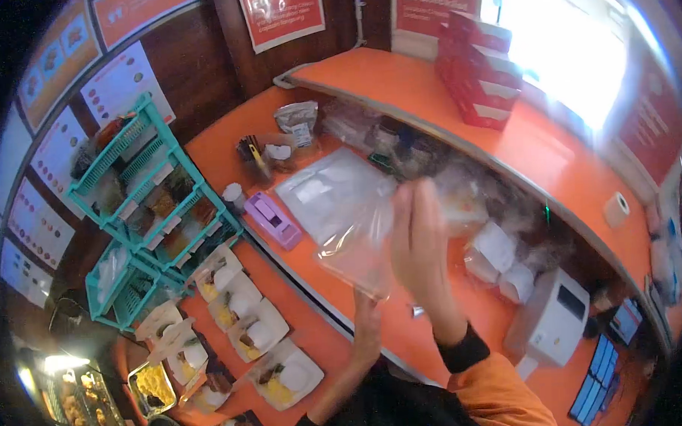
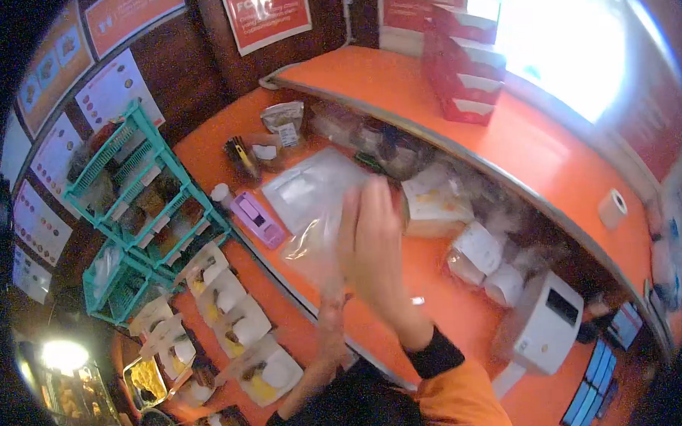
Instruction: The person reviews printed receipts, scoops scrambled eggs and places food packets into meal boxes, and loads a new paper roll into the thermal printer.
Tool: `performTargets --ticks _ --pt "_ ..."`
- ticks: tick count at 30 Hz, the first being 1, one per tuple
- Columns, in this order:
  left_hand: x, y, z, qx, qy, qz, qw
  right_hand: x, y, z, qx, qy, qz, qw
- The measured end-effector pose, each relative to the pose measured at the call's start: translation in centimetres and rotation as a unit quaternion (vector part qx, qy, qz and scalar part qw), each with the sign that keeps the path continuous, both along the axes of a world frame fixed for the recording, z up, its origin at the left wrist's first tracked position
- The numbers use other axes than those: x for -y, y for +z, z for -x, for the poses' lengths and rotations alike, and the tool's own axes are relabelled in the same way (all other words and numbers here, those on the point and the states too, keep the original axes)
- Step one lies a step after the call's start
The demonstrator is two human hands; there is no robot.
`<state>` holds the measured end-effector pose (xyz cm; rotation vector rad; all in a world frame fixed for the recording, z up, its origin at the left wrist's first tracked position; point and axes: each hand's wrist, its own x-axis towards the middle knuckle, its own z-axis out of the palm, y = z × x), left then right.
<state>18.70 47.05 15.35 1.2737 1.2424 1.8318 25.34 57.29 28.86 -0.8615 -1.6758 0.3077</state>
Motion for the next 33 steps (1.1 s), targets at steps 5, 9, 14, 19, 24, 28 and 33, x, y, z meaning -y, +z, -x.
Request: performTargets --ticks 5,9,14,19,24,28,33 --pt "10.7 -1.3 2.1 0.206 -0.088 0.048 0.973 19.3 -4.9 -3.2 0.083 0.251 0.064 0.962" --pt "21.0 -3.3 1.4 0.182 -0.019 0.122 0.975 21.8 -8.2 -7.2 -0.039 0.254 0.125 0.958" --pt "30.4 -7.2 -1.1 0.108 0.005 0.272 0.956 25.1 -15.3 -8.6 -0.303 0.345 0.405 0.791" --pt "33.4 -8.6 -5.3 0.030 -0.042 0.358 0.932 35.3 -20.0 -16.5 -0.195 0.563 0.520 0.612" --pt "33.7 -8.8 -11.2 -0.014 -0.123 0.373 0.919 32.5 -26.7 -32.1 -0.242 0.454 0.365 0.776" --pt "32.8 -9.1 -17.5 -0.049 -0.183 0.385 0.903 35.0 -26.0 -39.4 -0.453 0.208 0.272 0.823" --pt "31.0 -10.2 -27.5 -0.085 -0.237 0.407 0.878 42.5 -19.9 -44.4 -0.524 0.234 0.382 0.724"
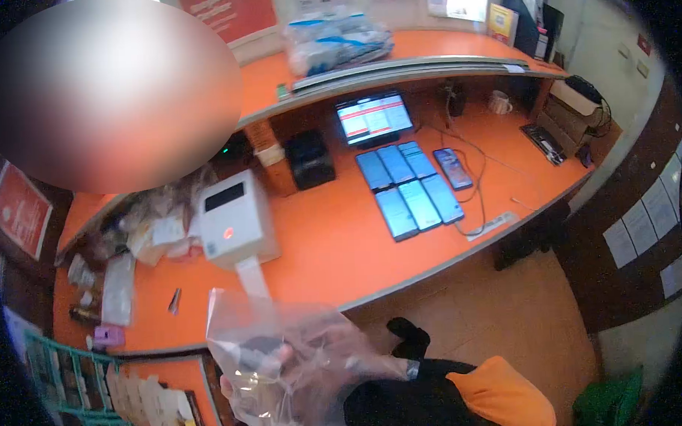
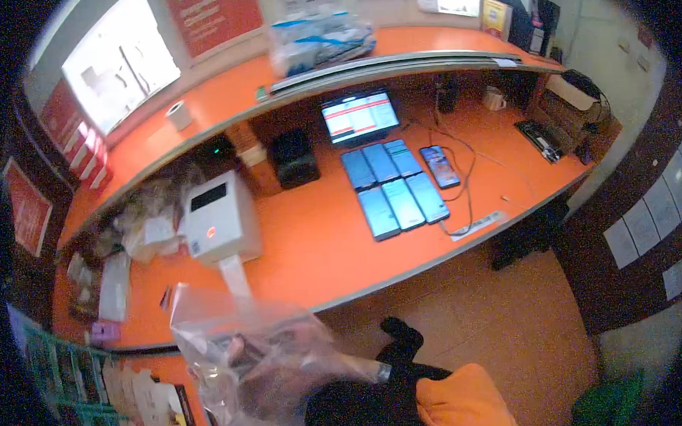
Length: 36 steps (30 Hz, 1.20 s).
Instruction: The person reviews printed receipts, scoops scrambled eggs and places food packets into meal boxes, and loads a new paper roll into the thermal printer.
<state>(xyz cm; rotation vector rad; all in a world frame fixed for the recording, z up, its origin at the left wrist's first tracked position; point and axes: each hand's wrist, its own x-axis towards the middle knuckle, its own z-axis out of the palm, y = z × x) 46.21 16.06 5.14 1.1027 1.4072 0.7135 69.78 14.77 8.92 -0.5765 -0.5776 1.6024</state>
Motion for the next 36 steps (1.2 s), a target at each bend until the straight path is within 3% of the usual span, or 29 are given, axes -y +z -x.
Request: performTargets --ticks 4,6,7,8,10,11,12,13,14,15,17,20,27,32,34,35,36 --pt "-0.8 -0.4 -7.9 -0.025 -0.014 0.031 0.999 2.7 3.5 -13.0 -0.068 -0.014 -0.004 0.998" --pt "-1.0 -0.6 -11.5 -0.040 -0.015 0.047 0.998 3.8 3.3 -22.2 0.076 -0.021 0.040 0.996" --pt "-1.0 -0.7 -13.0 -0.046 -0.013 0.054 0.997 4.0 2.2 -26.3 0.244 0.008 0.074 0.967" --pt "-1.0 -0.7 -14.3 -0.050 -0.010 0.060 0.997 4.2 1.0 -30.4 0.401 0.053 0.100 0.909" --pt "-0.7 -0.5 -16.4 -0.062 0.000 0.073 0.995 3.6 -2.0 -36.6 0.531 -0.049 0.019 0.846" --pt "-0.3 -0.5 -17.1 -0.066 0.008 0.082 0.994 2.2 -2.1 -38.7 0.565 -0.123 0.115 0.808" --pt "-0.1 -0.4 -17.8 -0.071 0.015 0.089 0.993 0.2 -2.6 -40.6 0.649 -0.219 0.094 0.723" --pt "0.1 -0.3 -18.4 -0.074 0.021 0.095 0.992 -1.8 -4.6 -43.3 0.762 -0.304 0.044 0.570" --pt "0.4 0.0 -18.8 -0.078 0.027 0.101 0.991 -3.8 -3.6 -45.3 0.824 -0.287 0.058 0.486" --pt "0.6 0.1 -19.1 -0.083 0.036 0.104 0.990 -5.7 -3.3 -46.2 0.855 -0.309 0.074 0.411" --pt "1.2 0.3 -19.5 -0.092 0.051 0.114 0.988 -8.2 -4.2 -47.8 0.875 -0.339 0.051 0.343" --pt "1.8 0.5 -19.7 -0.101 0.072 0.131 0.984 -10.1 -6.2 -49.0 0.842 -0.345 0.111 0.399" --pt "3.3 0.6 -19.3 -0.116 0.112 0.161 0.974 -10.3 -6.2 -49.9 0.840 -0.304 0.112 0.435" --pt "4.6 0.7 -18.6 -0.118 0.126 0.170 0.970 -10.3 -6.0 -49.8 0.864 -0.285 0.106 0.401" --pt "5.2 0.7 -18.2 -0.115 0.132 0.168 0.970 -10.0 -3.8 -48.1 0.810 -0.376 0.086 0.443" --pt "5.7 0.8 -17.9 -0.112 0.134 0.166 0.971 -10.1 -3.8 -46.9 0.783 -0.373 0.068 0.494" --pt "6.2 0.8 -17.7 -0.111 0.136 0.165 0.970 -9.6 -2.5 -44.9 0.723 -0.284 -0.001 0.630"
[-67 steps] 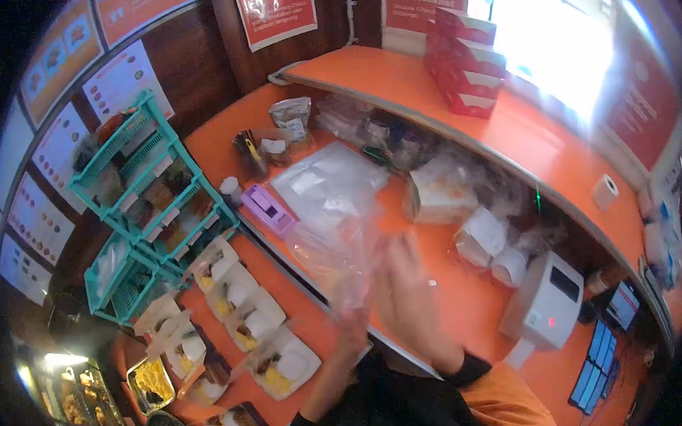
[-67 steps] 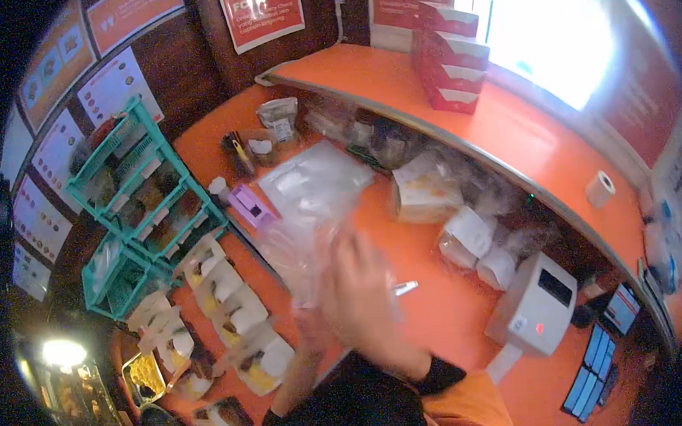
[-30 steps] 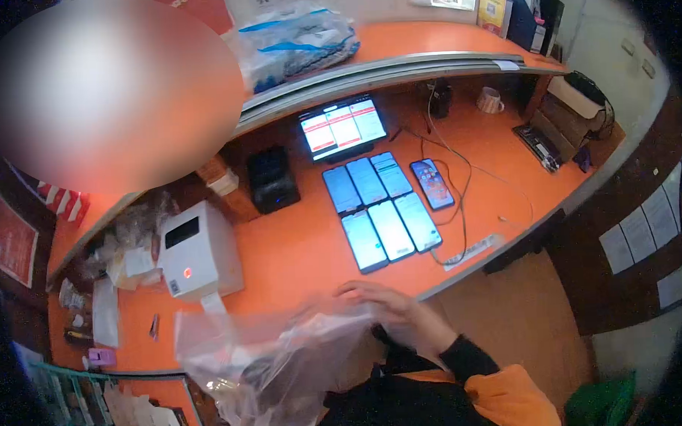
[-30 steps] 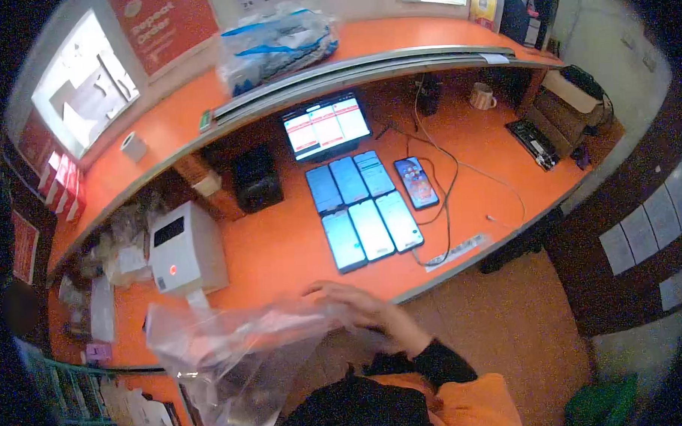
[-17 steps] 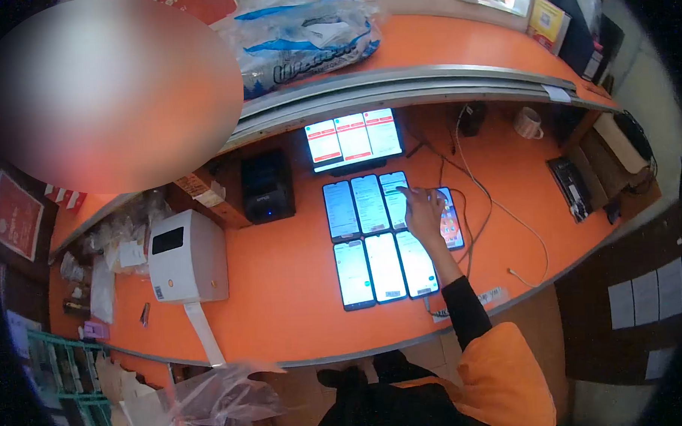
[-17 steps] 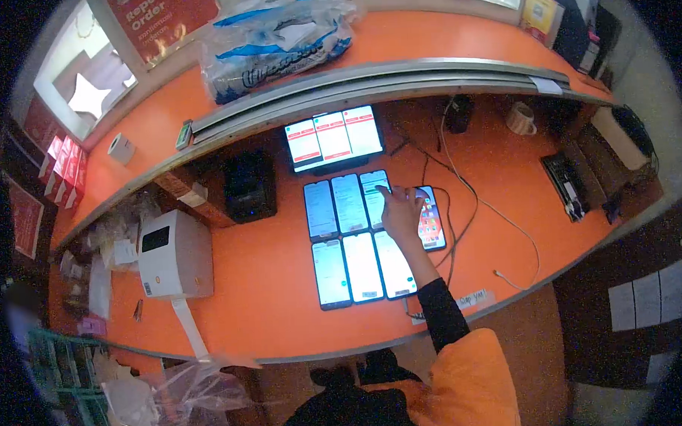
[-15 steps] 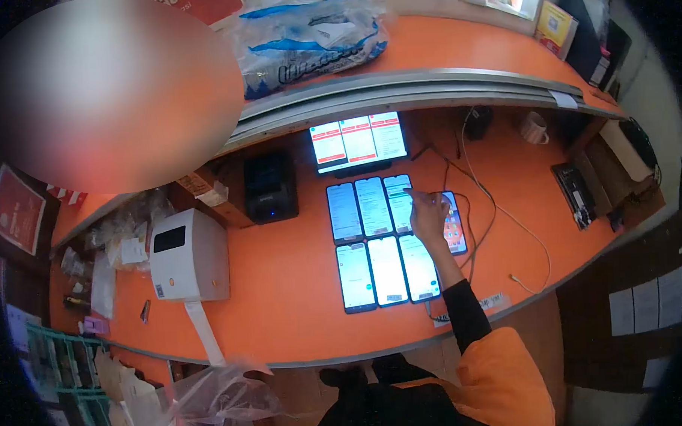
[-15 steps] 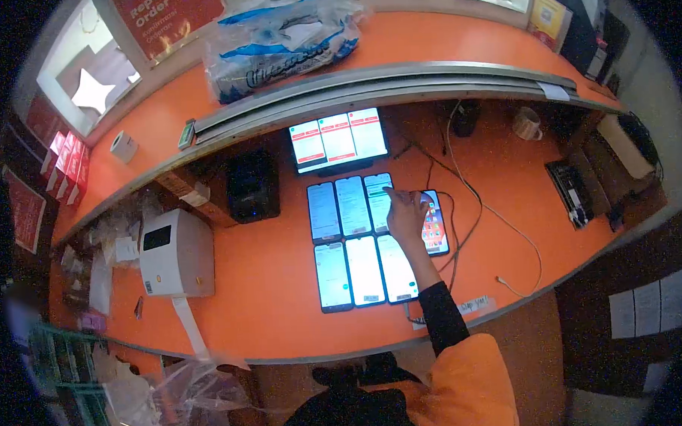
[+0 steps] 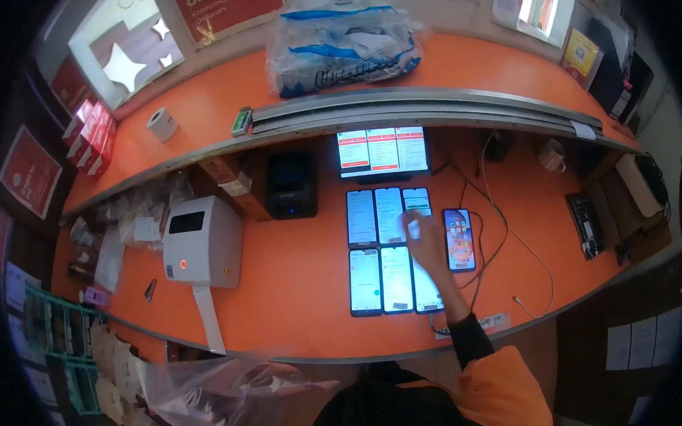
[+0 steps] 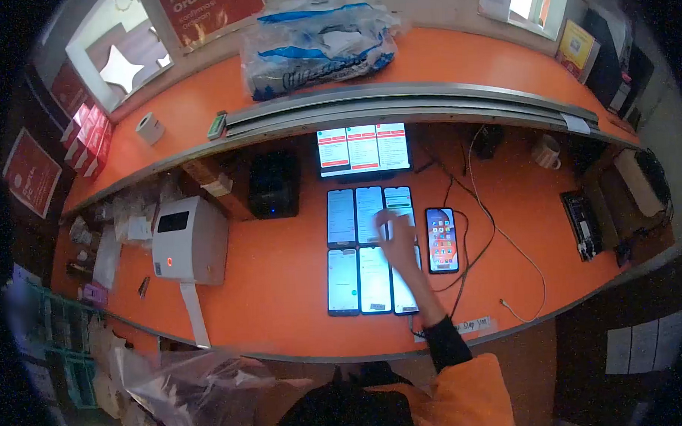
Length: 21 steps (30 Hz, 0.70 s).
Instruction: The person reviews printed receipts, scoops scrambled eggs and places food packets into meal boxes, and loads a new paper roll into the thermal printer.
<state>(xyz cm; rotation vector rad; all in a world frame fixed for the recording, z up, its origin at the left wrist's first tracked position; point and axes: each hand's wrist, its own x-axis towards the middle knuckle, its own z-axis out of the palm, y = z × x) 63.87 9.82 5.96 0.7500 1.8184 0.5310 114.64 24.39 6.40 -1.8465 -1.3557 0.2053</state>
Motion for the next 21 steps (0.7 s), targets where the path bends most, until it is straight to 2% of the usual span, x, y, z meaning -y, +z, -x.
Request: performTargets --ticks 1,2,3,4,6,8,9,11,12,14,16,17,19,20,21 --pt "0.4 0.0 0.3 0.001 0.001 -0.002 1.000 1.1 0.1 3.8 -0.201 0.151 -0.025 0.968" --pt "0.8 0.1 0.6 0.002 0.000 -0.007 1.000 2.6 0.2 7.7 -0.406 0.387 -0.025 0.827" --pt "1.3 0.2 1.1 0.004 0.000 -0.012 1.000 4.2 4.0 11.9 -0.332 0.529 0.132 0.770" --pt "1.8 0.3 1.6 0.007 0.000 -0.017 1.000 5.1 6.2 15.7 -0.287 0.628 0.229 0.686" --pt "2.9 0.4 2.6 0.010 -0.003 -0.031 0.999 8.7 6.9 22.9 -0.515 0.563 0.345 0.546" --pt "3.7 0.6 3.8 0.010 0.001 -0.036 0.999 10.1 9.3 27.0 -0.592 0.465 0.440 0.489" --pt "4.2 0.8 4.5 0.010 0.002 -0.040 0.999 9.8 8.2 29.0 -0.601 0.539 0.350 0.475" --pt "5.3 1.2 6.1 0.011 0.002 -0.045 0.999 9.0 5.4 31.1 -0.603 0.608 0.257 0.448" --pt "5.8 1.4 6.9 0.012 0.003 -0.048 0.999 7.9 4.6 31.4 -0.673 0.565 0.243 0.411" --pt "6.6 2.0 8.6 0.016 0.004 -0.056 0.998 7.9 4.0 32.3 -0.735 0.518 0.232 0.371" --pt "7.3 2.5 10.5 0.020 0.003 -0.061 0.998 9.7 6.2 32.2 -0.646 0.479 0.183 0.566" --pt "7.6 2.9 11.6 0.022 0.001 -0.063 0.998 10.4 6.8 32.1 -0.643 0.481 0.184 0.567" --pt "8.1 3.7 14.0 0.034 -0.003 -0.071 0.997 11.9 7.4 31.6 -0.688 0.470 0.274 0.481" --pt "8.4 4.2 15.4 0.042 -0.008 -0.077 0.996 11.9 7.4 31.0 -0.686 0.471 0.278 0.480" --pt "8.7 4.9 16.8 0.054 -0.014 -0.084 0.995 11.5 7.4 30.3 -0.619 0.524 0.249 0.530"
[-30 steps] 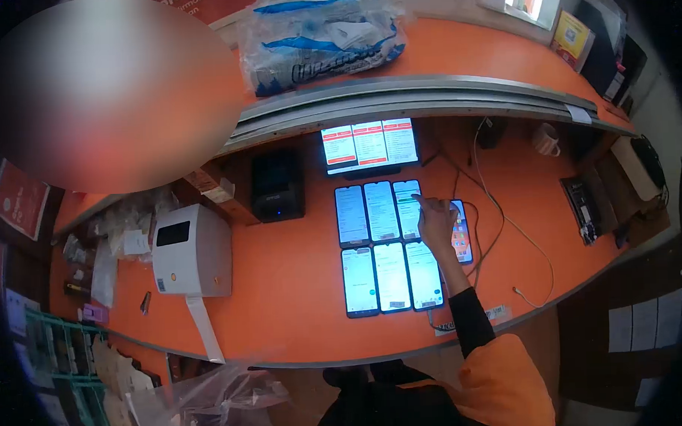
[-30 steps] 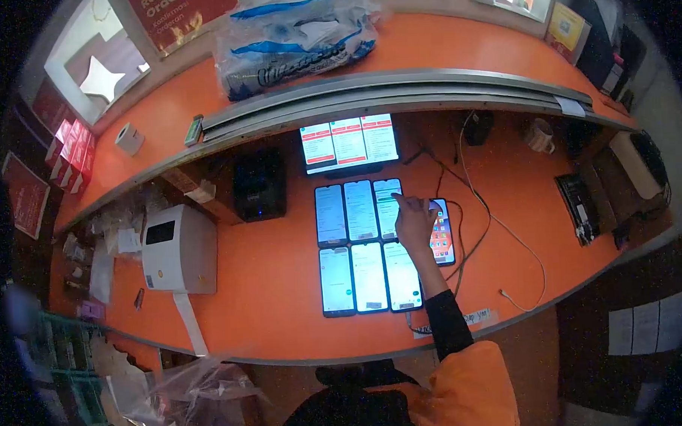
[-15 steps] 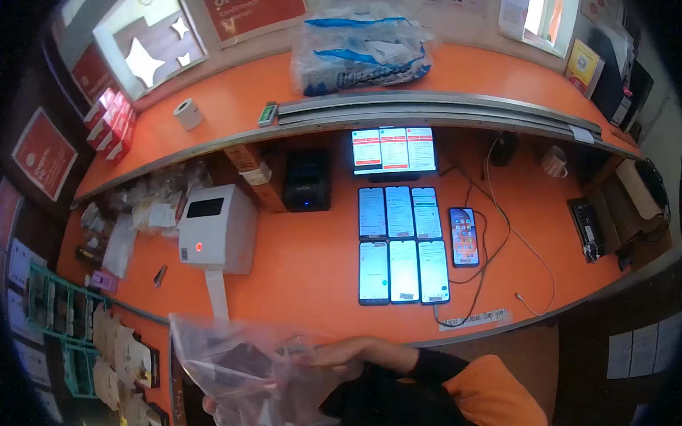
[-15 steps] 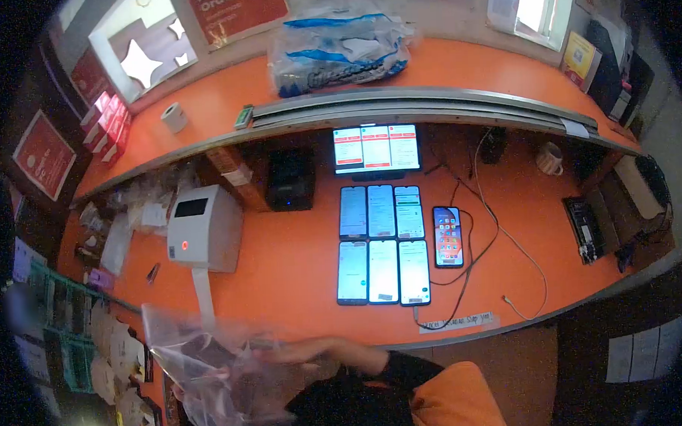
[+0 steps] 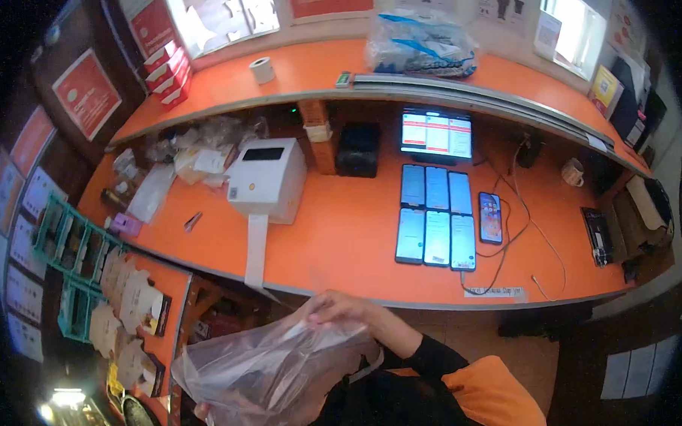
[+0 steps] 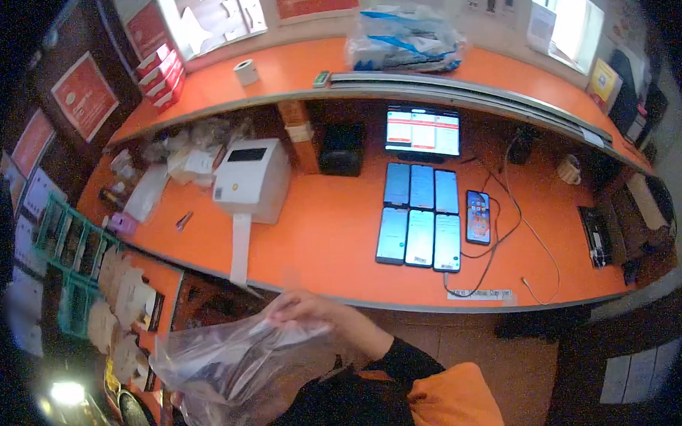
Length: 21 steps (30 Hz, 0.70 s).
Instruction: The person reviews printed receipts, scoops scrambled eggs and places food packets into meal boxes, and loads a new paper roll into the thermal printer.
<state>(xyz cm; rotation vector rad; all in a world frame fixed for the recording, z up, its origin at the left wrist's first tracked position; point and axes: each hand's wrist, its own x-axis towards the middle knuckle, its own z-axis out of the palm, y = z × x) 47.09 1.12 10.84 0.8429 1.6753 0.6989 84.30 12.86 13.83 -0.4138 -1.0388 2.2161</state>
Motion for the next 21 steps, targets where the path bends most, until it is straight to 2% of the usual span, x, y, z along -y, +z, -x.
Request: performTargets --ticks 1,3,4,5,6,7,8,9,10,11,12,13,14,15,16,17,18,19,21 --pt "0.1 0.8 1.4 0.025 -0.017 -0.013 0.999 0.0 -0.2 -0.4 0.034 0.006 -0.095 0.995" --pt "0.6 1.8 2.9 0.089 -0.058 -0.043 0.993 0.8 -0.9 -1.5 0.106 -0.042 -0.050 0.992" --pt "0.7 2.1 3.0 0.114 -0.087 -0.056 0.988 1.3 0.0 -1.4 0.107 -0.022 -0.051 0.993" --pt "0.6 2.2 2.6 0.115 -0.114 -0.062 0.985 2.1 1.7 -1.0 0.178 -0.077 -0.035 0.980" --pt "0.6 2.5 0.6 -0.009 -0.088 -0.069 0.994 2.8 2.9 -0.3 0.246 -0.133 -0.023 0.960" --pt "0.2 -1.6 3.2 -0.205 -0.152 -0.028 0.966 3.4 3.2 0.8 0.248 -0.119 -0.028 0.961" --pt "1.5 -3.0 1.0 -0.537 -0.036 -0.049 0.841 4.4 3.2 1.9 0.196 -0.117 -0.020 0.973" --pt "0.8 0.7 -1.0 -0.476 -0.083 -0.146 0.863 5.1 3.1 2.9 0.144 -0.116 -0.012 0.983" --pt "0.0 1.4 -2.4 -0.319 -0.122 -0.308 0.888 5.6 2.6 4.3 0.145 -0.106 -0.016 0.984" --pt "-0.5 2.7 -4.7 -0.165 -0.145 -0.337 0.915 6.1 1.7 5.8 0.248 -0.066 -0.015 0.966" --pt "-0.7 3.2 -6.6 -0.018 -0.162 -0.276 0.947 6.6 0.9 7.3 0.350 -0.024 -0.017 0.936" --pt "-0.7 3.7 -8.1 0.131 -0.175 -0.211 0.953 7.3 0.6 8.9 0.316 -0.029 -0.096 0.944" --pt "-0.2 5.5 -10.1 0.168 -0.160 -0.196 0.953 8.3 -1.2 9.4 0.318 -0.018 -0.101 0.943" --pt "0.3 7.1 -11.0 0.204 -0.148 -0.181 0.951 9.3 -3.9 9.8 0.233 -0.075 -0.084 0.966" --pt "0.4 7.3 -10.6 0.204 -0.141 -0.187 0.951 9.2 -2.3 10.2 0.224 -0.038 -0.135 0.964" --pt "0.6 7.5 -10.2 0.306 -0.144 -0.111 0.934 9.1 -0.7 10.6 0.211 -0.003 -0.186 0.960" --pt "0.8 7.5 -9.8 0.404 -0.147 -0.033 0.902 9.4 -0.1 10.5 0.212 0.002 -0.188 0.959" --pt "0.9 7.4 -9.3 0.406 -0.144 -0.034 0.902 9.6 0.2 9.9 0.279 0.021 -0.232 0.932" --pt "1.7 6.2 -7.4 0.223 -0.226 -0.124 0.940 7.2 1.9 6.2 0.407 0.080 -0.462 0.784"
